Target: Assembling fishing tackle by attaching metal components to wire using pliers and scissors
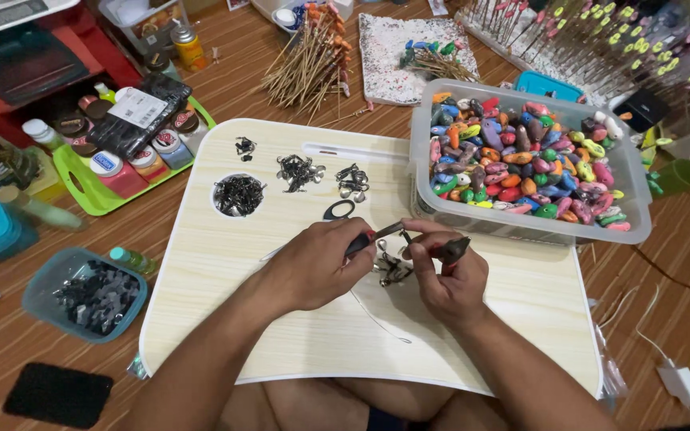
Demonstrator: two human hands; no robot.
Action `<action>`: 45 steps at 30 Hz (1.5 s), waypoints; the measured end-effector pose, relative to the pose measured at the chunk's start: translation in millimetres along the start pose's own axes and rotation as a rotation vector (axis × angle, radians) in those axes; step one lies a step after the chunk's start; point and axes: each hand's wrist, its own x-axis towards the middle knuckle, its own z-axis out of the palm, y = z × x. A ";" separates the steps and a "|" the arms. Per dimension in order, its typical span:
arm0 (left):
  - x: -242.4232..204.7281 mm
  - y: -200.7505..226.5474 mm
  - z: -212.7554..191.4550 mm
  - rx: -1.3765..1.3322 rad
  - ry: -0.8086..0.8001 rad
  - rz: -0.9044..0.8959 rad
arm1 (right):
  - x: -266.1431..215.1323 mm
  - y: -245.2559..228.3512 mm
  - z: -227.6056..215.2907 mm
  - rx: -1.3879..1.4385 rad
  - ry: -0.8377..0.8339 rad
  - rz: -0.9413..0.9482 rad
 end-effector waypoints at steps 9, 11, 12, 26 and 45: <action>16.3 27.4 -5.2 0.188 -0.020 0.020 | 0.6 -6.3 -1.9 0.026 0.118 0.036; 17.3 23.3 -3.0 0.210 -0.015 0.022 | 1.1 -6.0 -2.1 0.018 0.123 0.035; 17.2 20.0 -1.4 0.228 -0.008 0.018 | 0.5 -5.8 -1.6 0.013 0.123 0.037; 11.8 4.5 -5.8 0.303 0.068 0.012 | -2.6 -9.3 5.2 0.030 0.046 0.144; 11.6 -5.2 2.8 0.346 0.098 0.104 | -7.3 -0.7 8.0 0.021 0.081 0.154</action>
